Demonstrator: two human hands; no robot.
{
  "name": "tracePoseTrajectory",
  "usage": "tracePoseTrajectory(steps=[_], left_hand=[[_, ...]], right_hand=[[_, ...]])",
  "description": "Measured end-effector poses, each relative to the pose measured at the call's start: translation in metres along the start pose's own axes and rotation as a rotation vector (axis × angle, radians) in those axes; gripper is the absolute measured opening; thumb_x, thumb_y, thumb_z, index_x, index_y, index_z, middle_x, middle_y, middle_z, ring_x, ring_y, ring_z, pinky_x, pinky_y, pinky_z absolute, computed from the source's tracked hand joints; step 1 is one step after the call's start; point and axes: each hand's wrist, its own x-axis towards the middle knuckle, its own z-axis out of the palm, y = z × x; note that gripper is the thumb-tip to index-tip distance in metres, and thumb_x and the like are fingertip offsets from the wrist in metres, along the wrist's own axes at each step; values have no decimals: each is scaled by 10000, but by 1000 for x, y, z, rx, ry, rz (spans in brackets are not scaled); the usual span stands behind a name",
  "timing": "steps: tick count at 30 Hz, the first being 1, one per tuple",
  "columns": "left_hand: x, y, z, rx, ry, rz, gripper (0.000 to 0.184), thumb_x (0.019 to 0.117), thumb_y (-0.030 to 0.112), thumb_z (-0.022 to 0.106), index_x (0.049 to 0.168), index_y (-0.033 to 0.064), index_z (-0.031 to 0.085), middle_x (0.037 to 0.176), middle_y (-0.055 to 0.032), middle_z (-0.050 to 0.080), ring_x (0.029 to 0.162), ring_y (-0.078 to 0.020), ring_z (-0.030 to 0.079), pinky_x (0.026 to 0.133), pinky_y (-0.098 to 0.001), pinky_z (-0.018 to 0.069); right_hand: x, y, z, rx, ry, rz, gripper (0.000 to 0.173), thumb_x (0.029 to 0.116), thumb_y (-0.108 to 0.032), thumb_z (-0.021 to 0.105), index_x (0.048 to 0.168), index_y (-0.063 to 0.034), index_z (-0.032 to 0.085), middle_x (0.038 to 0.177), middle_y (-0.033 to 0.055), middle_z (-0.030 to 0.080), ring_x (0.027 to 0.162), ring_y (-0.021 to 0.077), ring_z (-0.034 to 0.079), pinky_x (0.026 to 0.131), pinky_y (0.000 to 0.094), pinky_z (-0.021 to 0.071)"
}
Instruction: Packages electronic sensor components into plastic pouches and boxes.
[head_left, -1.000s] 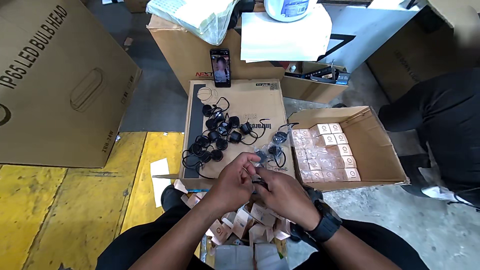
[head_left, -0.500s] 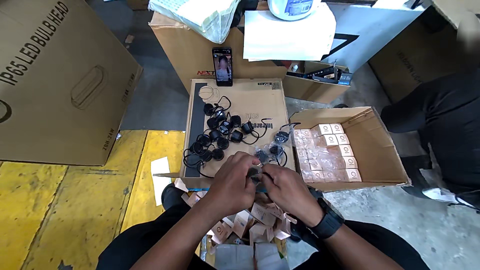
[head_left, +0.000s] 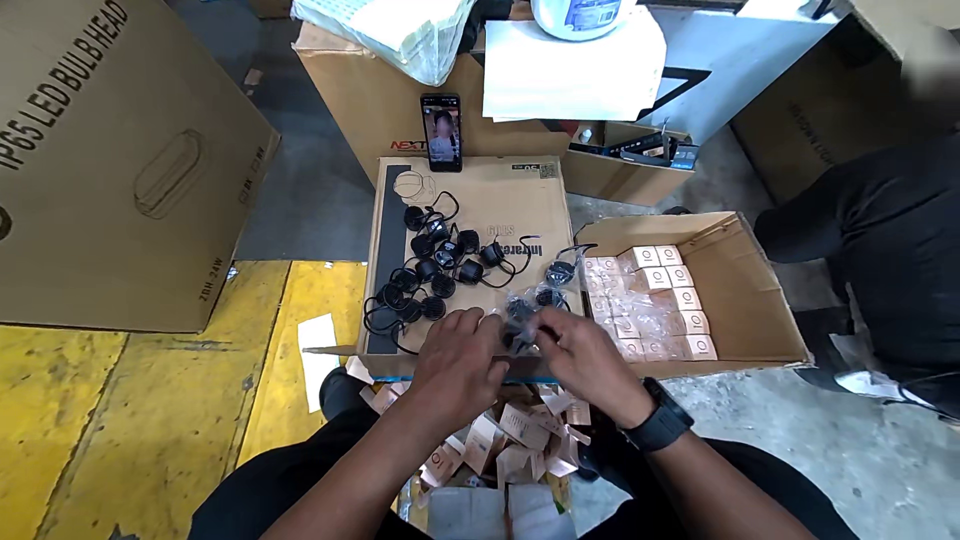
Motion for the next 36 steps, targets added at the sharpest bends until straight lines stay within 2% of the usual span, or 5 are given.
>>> tracePoseTrajectory(steps=[7,12,21,29,36], left_hand=[[-8,1,4,152,-488,-20,573,970,383,654,1439,82,520,1326,-212,612,1254,-426,564,1040,-624,424],[-11,5,7,140,-503,8,539,979,370,647,1416,76,531,1308,-198,620,1235,-407,575,1019,-601,440],[-13,6,4,157,-515,-9,545,989,376,629,1432,82,514,1326,-200,608,1256,-402,562,1034,-593,429],[-15,6,1,163,-488,-3,557,984,381,636,1439,85,512,1316,-197,615,1245,-401,569,1030,-586,431],[-12,7,3,197,-503,-11,582,987,421,629,1459,104,505,1337,-181,613,1262,-392,565,1047,-586,427]], right_hand=[[38,26,-22,276,251,187,135,1027,-136,561,1076,-60,661,886,78,712,751,195,697,699,425,592],[64,49,-7,69,335,123,189,1046,-133,527,1109,-62,691,914,107,707,826,256,691,770,533,566],[72,78,33,-615,139,-138,270,951,-47,579,1167,-88,738,1150,127,729,1123,318,674,1170,597,328],[69,58,-43,3,407,49,331,1041,-109,519,1338,0,620,1354,214,613,1232,354,611,1044,565,490],[52,179,-69,367,792,555,387,1014,-229,571,1324,1,592,1247,218,640,1082,328,643,921,558,522]])
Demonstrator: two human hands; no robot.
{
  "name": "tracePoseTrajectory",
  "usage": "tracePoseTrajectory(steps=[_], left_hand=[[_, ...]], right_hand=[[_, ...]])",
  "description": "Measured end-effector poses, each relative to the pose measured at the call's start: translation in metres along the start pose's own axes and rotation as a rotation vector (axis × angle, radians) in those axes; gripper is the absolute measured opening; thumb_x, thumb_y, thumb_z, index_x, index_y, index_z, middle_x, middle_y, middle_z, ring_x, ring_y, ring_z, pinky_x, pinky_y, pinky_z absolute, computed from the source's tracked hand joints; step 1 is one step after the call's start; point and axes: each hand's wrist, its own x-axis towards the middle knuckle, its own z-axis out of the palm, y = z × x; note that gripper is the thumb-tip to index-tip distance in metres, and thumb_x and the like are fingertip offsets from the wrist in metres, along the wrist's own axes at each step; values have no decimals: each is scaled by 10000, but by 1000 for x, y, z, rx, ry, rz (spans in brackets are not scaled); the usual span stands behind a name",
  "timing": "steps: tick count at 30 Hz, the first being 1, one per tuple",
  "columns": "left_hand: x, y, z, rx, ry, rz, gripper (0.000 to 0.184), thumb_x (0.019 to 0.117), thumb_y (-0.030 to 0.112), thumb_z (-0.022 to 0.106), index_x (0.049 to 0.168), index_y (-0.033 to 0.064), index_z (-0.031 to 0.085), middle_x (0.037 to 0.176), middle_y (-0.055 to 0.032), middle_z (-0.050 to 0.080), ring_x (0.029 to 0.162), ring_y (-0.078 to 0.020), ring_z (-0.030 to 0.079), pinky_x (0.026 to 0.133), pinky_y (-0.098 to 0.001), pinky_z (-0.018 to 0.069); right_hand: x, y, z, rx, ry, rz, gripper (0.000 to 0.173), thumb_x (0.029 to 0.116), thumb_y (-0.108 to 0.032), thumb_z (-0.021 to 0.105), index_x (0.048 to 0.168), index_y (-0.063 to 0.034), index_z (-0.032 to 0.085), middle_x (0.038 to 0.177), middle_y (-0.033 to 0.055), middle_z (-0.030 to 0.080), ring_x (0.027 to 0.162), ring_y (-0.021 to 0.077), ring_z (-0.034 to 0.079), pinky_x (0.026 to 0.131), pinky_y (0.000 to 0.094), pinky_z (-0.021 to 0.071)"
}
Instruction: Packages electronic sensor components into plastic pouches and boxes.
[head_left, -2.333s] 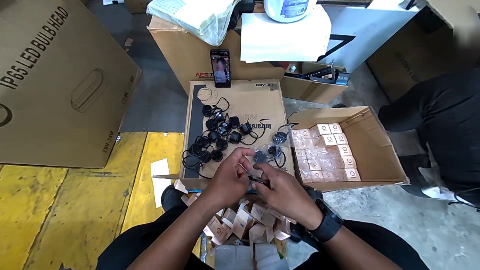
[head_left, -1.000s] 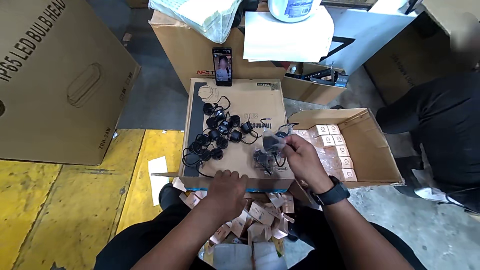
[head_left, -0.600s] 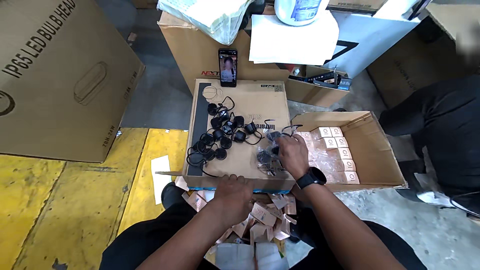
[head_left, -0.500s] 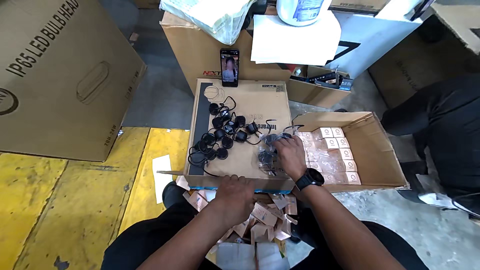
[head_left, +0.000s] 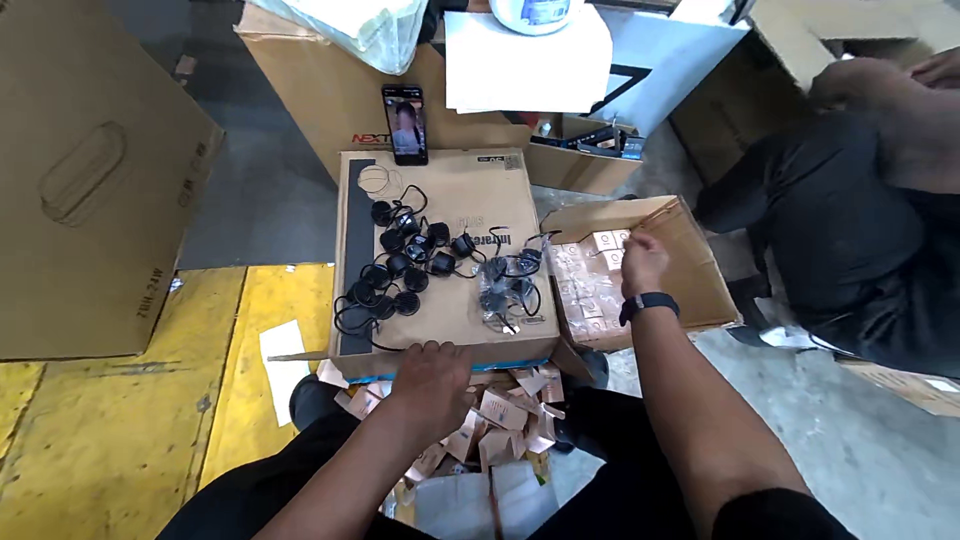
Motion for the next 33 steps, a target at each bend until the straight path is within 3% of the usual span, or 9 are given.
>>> tracePoseTrajectory(steps=[7,10,13,17,21,24,26,28,33], left_hand=[[4,3,-1,-3,-18,9,552,995,397,616,1448,103,503,1333,-187,610,1266,-397,561,1041,-592,427],[3,-3,-1,-34,-6,-9,544,991,361,625,1441,79,505,1328,-209,607,1262,-415,559,1037,-606,424],[2,-4,-4,-48,0,-18,527,989,362,631,1418,77,519,1312,-211,610,1255,-414,560,1040,-602,420],[0,-1,-9,-65,47,17,499,979,345,646,1384,73,539,1271,-208,623,1227,-407,572,1023,-598,425],[-3,-2,-10,-64,161,44,465,979,353,633,1352,83,571,1216,-192,652,1167,-394,608,984,-588,446],[-7,-6,-12,-153,327,45,459,985,400,614,1341,110,619,1186,-149,692,1137,-355,643,972,-572,477],[-9,-9,-16,-304,464,27,439,1001,400,592,1338,124,647,1210,-125,700,1157,-324,652,991,-562,495],[-8,-10,-20,-573,610,25,407,1022,361,576,1339,120,659,1289,-108,680,1192,-275,650,1020,-524,516],[4,-12,-26,-1291,701,184,357,1080,245,464,1331,43,617,1267,-100,684,1116,-191,681,947,-379,573]], right_hand=[[-8,91,47,-945,-899,56,379,1021,-265,556,1246,4,697,1322,264,638,1306,431,557,1101,638,401],[-6,88,55,-1058,-998,85,427,1036,-304,544,1238,50,672,1337,273,620,1315,411,551,1102,607,400],[-2,66,39,-1040,-816,135,393,989,-232,571,1189,97,650,1266,297,637,1230,422,606,1027,621,459],[1,-2,14,-920,-450,-7,305,933,-174,611,1067,86,697,1135,325,676,1129,490,641,940,710,476],[-19,-93,1,-526,-372,-226,186,955,-129,661,993,39,732,938,237,710,883,389,683,823,631,527],[-77,-130,-7,-8,-513,-248,171,956,-82,698,1116,-26,715,888,78,714,685,161,633,651,369,559],[-117,-129,-11,243,-682,-206,343,961,-70,664,1303,-42,664,948,69,724,680,114,615,615,297,537],[-144,-115,-4,432,-777,-129,354,963,-58,635,1312,-1,655,963,79,735,674,84,609,572,237,504],[-165,-100,14,531,-922,16,382,955,-16,609,1330,60,614,1056,138,741,860,163,694,750,311,581]])
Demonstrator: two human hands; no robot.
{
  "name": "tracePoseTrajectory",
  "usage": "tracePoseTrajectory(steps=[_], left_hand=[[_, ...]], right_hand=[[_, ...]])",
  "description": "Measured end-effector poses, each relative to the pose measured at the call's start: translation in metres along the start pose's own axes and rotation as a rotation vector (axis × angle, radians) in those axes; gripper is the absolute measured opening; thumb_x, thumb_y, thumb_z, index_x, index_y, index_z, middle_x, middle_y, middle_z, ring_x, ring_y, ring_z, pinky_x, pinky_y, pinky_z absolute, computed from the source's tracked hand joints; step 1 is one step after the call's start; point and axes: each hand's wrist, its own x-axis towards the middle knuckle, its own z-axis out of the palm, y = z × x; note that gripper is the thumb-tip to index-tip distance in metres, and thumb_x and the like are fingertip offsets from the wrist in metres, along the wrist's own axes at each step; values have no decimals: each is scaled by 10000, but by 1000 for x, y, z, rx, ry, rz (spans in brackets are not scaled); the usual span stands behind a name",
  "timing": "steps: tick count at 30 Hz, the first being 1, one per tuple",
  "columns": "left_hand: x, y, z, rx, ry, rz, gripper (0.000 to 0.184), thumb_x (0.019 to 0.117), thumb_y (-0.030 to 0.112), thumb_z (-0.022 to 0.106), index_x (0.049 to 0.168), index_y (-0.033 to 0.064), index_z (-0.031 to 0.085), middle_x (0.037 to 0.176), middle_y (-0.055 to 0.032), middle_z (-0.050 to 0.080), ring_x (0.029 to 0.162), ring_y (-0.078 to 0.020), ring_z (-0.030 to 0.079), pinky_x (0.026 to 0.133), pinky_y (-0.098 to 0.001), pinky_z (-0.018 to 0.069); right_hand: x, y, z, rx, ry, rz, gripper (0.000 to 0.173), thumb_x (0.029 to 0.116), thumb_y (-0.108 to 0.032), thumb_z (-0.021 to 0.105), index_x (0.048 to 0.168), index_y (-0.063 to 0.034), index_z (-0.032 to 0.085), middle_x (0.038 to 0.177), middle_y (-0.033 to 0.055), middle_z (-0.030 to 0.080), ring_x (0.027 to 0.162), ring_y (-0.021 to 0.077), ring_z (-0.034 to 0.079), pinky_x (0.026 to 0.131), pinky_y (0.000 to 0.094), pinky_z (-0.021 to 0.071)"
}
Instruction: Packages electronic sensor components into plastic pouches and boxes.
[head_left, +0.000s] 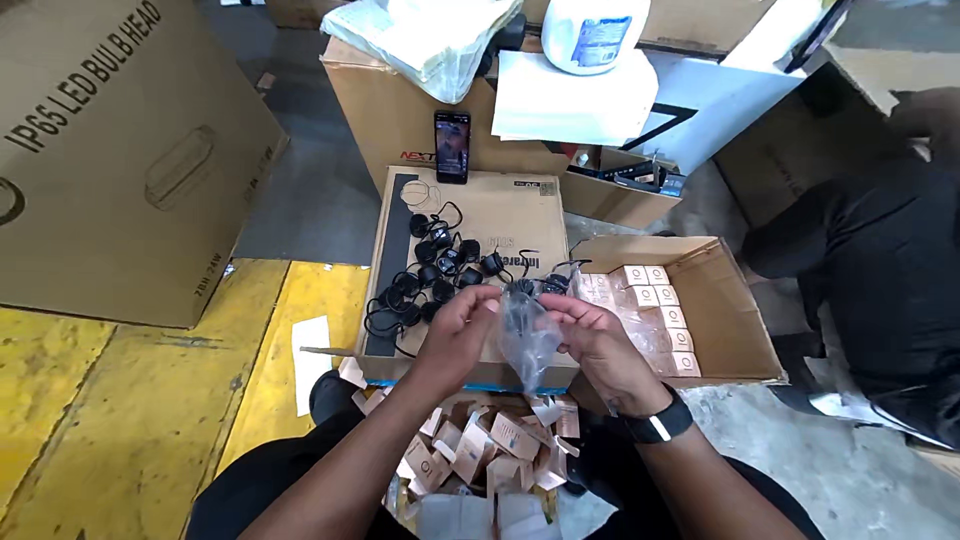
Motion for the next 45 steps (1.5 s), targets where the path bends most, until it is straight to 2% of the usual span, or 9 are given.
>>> tracePoseTrajectory(steps=[7,12,19,24,29,33,40,42,45], left_hand=[[4,-2,0,-187,-87,-48,365,1003,204,576,1285,-25,608,1011,-123,718,879,-220,706,815,-380,606],[-3,-8,8,400,112,98,383,868,196,770,1190,97,587,1054,7,727,842,-96,719,737,-294,622],[-11,-12,3,874,149,443,113,946,127,569,933,90,675,895,-47,685,716,-178,670,590,-391,568],[-22,4,-2,1095,-283,136,238,929,81,590,1148,96,680,1015,-185,682,922,-396,692,732,-577,559],[-38,6,13,1057,-617,132,191,939,117,636,1103,41,699,1064,-216,689,1006,-430,674,804,-632,526],[-40,7,16,1023,-639,164,220,932,89,629,1142,42,672,1060,-204,692,1004,-410,677,796,-617,526],[-27,3,9,987,-586,105,407,900,74,656,1297,78,565,1071,-195,692,1004,-404,682,813,-609,523],[-24,-1,6,976,-577,110,401,895,84,661,1286,72,575,1063,-190,695,1003,-398,685,805,-608,526],[-19,-4,-2,945,-549,109,378,899,110,664,1266,75,586,1055,-179,697,1002,-388,685,812,-610,526]], right_hand=[[0,-5,7,-292,92,-157,364,969,-9,605,1330,22,640,998,72,759,882,135,712,825,302,594],[-2,0,8,-355,101,-121,371,962,-37,637,1330,2,647,986,48,758,836,120,706,779,281,592],[6,4,6,-333,90,4,389,961,-45,631,1345,15,624,970,70,744,778,148,699,711,295,595],[17,19,4,-533,99,-50,277,997,-129,617,1242,-15,675,975,55,737,816,126,702,737,293,595],[37,40,2,-844,84,-92,159,958,-174,639,1035,-61,720,922,41,712,819,99,676,774,310,575],[88,40,11,-1114,51,-73,355,970,-198,625,1290,-49,670,1202,138,698,1127,255,670,1005,478,537],[189,43,47,-1786,-175,-102,678,820,-157,785,1453,-76,555,1572,252,402,1516,473,227,1176,645,265],[197,38,51,-1825,-189,-61,497,857,-197,766,1319,-50,658,1539,246,451,1517,468,229,1199,637,233],[200,29,40,-1530,79,-221,364,861,-171,767,1170,7,693,1363,279,575,1360,486,452,1071,675,397]])
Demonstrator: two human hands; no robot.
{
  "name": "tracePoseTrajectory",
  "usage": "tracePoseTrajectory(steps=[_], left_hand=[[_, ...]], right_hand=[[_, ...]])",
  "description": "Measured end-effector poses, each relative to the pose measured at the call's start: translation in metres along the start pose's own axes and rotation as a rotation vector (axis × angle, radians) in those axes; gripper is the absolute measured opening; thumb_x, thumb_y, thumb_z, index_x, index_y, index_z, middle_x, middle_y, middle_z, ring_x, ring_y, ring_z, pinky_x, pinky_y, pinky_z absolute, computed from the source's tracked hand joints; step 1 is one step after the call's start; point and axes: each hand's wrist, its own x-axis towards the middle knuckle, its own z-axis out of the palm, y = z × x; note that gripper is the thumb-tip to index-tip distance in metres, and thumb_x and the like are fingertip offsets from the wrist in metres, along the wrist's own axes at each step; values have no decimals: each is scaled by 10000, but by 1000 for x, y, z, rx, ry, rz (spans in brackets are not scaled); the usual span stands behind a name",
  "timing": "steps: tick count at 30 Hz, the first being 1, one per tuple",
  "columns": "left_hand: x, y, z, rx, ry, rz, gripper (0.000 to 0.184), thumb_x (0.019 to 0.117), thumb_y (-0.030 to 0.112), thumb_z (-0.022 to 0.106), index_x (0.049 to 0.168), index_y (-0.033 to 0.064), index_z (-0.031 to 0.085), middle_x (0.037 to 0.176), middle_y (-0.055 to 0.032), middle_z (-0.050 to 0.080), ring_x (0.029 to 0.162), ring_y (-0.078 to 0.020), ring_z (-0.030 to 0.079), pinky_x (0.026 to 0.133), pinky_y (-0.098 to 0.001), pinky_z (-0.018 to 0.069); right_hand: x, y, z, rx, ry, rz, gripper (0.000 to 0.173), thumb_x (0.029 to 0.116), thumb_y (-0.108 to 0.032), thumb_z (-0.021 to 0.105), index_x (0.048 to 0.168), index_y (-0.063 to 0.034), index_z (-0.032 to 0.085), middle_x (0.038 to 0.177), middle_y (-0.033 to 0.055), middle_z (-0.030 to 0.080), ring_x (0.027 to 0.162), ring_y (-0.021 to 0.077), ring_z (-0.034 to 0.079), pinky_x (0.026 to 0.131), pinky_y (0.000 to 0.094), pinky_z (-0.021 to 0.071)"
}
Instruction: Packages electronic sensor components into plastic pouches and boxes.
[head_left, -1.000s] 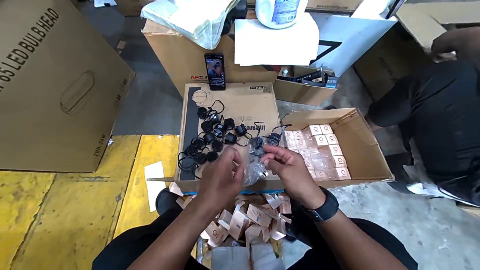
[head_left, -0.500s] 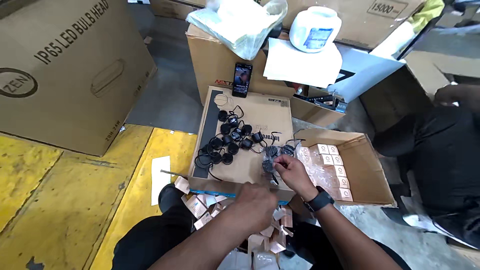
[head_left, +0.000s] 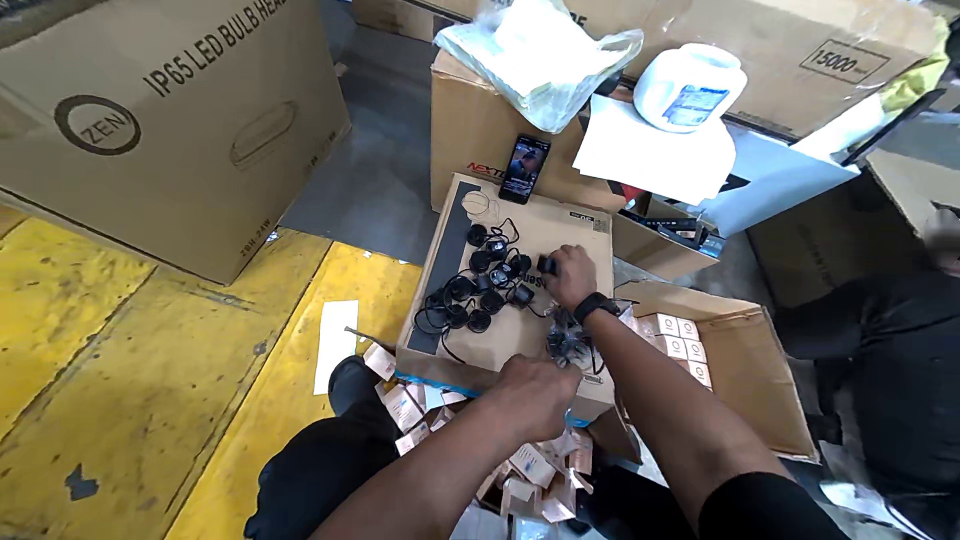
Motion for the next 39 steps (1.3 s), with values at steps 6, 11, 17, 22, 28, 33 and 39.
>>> tracePoseTrajectory(steps=[6,11,17,22,28,33,39], left_hand=[[-1,-17,-13,-16,106,-95,303,922,127,607,1218,64,599,1030,-169,703,987,-378,692,804,-602,531],[3,-15,-11,64,206,-158,291,963,162,553,1223,81,656,1088,-158,707,1046,-354,687,856,-562,539],[12,-7,-15,30,402,-231,245,999,241,540,1054,67,703,950,-124,714,920,-307,702,812,-530,555],[21,-21,-8,100,607,-249,275,988,307,561,983,79,715,738,-88,679,682,-268,682,622,-512,554],[28,-27,-11,94,640,-364,292,990,353,564,938,110,718,688,-42,648,633,-223,641,597,-480,527],[29,-26,-9,116,656,-378,301,990,374,557,902,131,712,657,-14,622,607,-191,618,566,-447,505],[26,-26,-8,124,691,-375,292,982,367,553,863,148,706,632,5,607,584,-170,603,543,-423,486]], right_hand=[[-32,26,-57,781,386,104,528,977,-266,699,1408,-81,456,1287,152,615,1041,263,675,863,469,581],[-112,26,-122,1704,286,67,277,991,-187,503,1268,-180,521,1214,95,650,1050,248,688,870,418,599],[-201,30,-77,1874,-41,297,475,1046,-200,485,1490,-57,395,1234,224,654,905,265,720,710,350,621],[-208,6,-63,1880,-202,394,527,1038,-206,468,1531,-54,361,1228,211,664,874,234,699,690,324,584],[-206,-1,-78,1309,-125,173,614,837,-174,800,1381,-38,548,1259,82,655,1087,186,668,896,353,593],[-205,1,-79,1503,-47,225,512,889,-233,790,1282,12,573,1012,135,723,808,207,709,684,334,607],[-204,1,-78,1659,-196,216,600,865,-57,761,1384,22,470,1118,188,678,798,230,686,688,339,597]])
